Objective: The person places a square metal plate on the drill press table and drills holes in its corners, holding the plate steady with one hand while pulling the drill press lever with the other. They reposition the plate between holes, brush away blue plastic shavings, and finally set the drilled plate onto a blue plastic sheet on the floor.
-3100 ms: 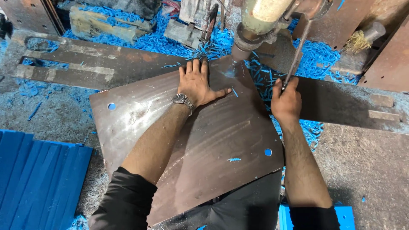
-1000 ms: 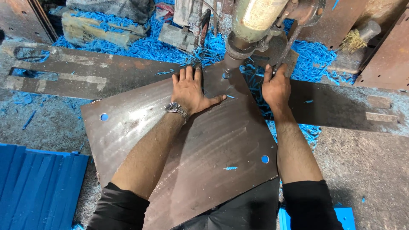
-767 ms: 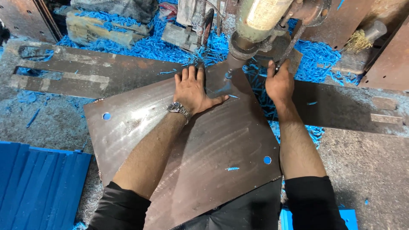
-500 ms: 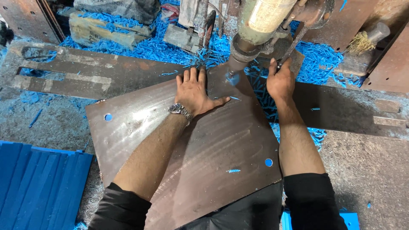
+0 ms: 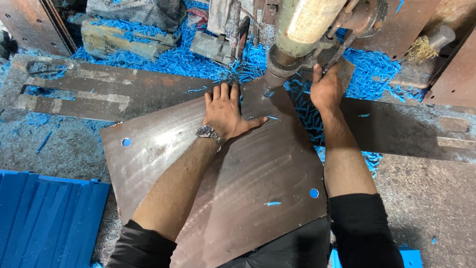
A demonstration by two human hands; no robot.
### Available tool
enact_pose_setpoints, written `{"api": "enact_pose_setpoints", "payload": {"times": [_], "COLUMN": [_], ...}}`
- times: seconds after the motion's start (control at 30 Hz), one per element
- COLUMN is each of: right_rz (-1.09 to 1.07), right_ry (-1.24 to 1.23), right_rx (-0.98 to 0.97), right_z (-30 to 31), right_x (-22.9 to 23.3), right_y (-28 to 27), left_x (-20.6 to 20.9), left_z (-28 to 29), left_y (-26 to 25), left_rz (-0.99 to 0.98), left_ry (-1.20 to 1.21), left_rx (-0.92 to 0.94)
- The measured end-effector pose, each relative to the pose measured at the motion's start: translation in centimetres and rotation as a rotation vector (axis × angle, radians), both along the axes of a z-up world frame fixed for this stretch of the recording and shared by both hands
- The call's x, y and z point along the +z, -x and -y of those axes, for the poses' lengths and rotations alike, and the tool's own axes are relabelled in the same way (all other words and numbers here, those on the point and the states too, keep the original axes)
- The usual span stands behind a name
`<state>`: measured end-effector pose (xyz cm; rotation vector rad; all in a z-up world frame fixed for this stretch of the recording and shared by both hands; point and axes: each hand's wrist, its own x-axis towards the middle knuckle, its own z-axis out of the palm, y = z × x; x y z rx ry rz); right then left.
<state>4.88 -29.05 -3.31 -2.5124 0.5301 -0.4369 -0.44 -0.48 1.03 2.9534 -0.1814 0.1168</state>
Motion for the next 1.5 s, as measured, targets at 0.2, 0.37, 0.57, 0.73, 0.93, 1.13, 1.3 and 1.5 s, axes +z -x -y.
{"api": "enact_pose_setpoints", "payload": {"times": [0.2, 0.37, 0.57, 0.73, 0.93, 1.13, 1.3, 1.5], "right_rz": [-0.003, 0.109, 0.240, 0.189, 0.190, 0.273, 0.108, 0.329], "right_ry": [0.028, 0.069, 0.128, 0.131, 0.102, 0.099, 0.481, -0.320], "right_rx": [0.005, 0.049, 0.103, 0.058, 0.053, 0.190, 0.180, 0.071], "right_z": [1.6, 2.5, 3.9, 2.3, 4.9, 5.5, 7.4, 8.4], "right_x": [-1.5, -2.1, -4.0, -1.7, -5.4, -4.7, -6.9, -8.0], "right_y": [-1.9, -3.6, -5.2, -4.5, -8.6, -9.3, -11.5, -14.3], "left_x": [0.0, 0.2, 0.3, 0.2, 0.2, 0.1, 0.2, 0.5], "left_z": [-0.1, -0.3, -0.1, -0.1, -0.2, 0.0, 0.3, -1.8], "left_y": [-0.3, 0.1, 0.1, -0.1, 0.2, 0.0, -0.1, -0.6], "left_rz": [0.013, 0.036, 0.008, 0.012, 0.007, -0.022, -0.049, -0.064], "left_ry": [-0.015, 0.029, -0.006, -0.027, -0.016, 0.018, -0.023, 0.007], "left_rx": [-0.021, -0.018, -0.013, -0.020, -0.006, 0.006, 0.019, -0.252]}}
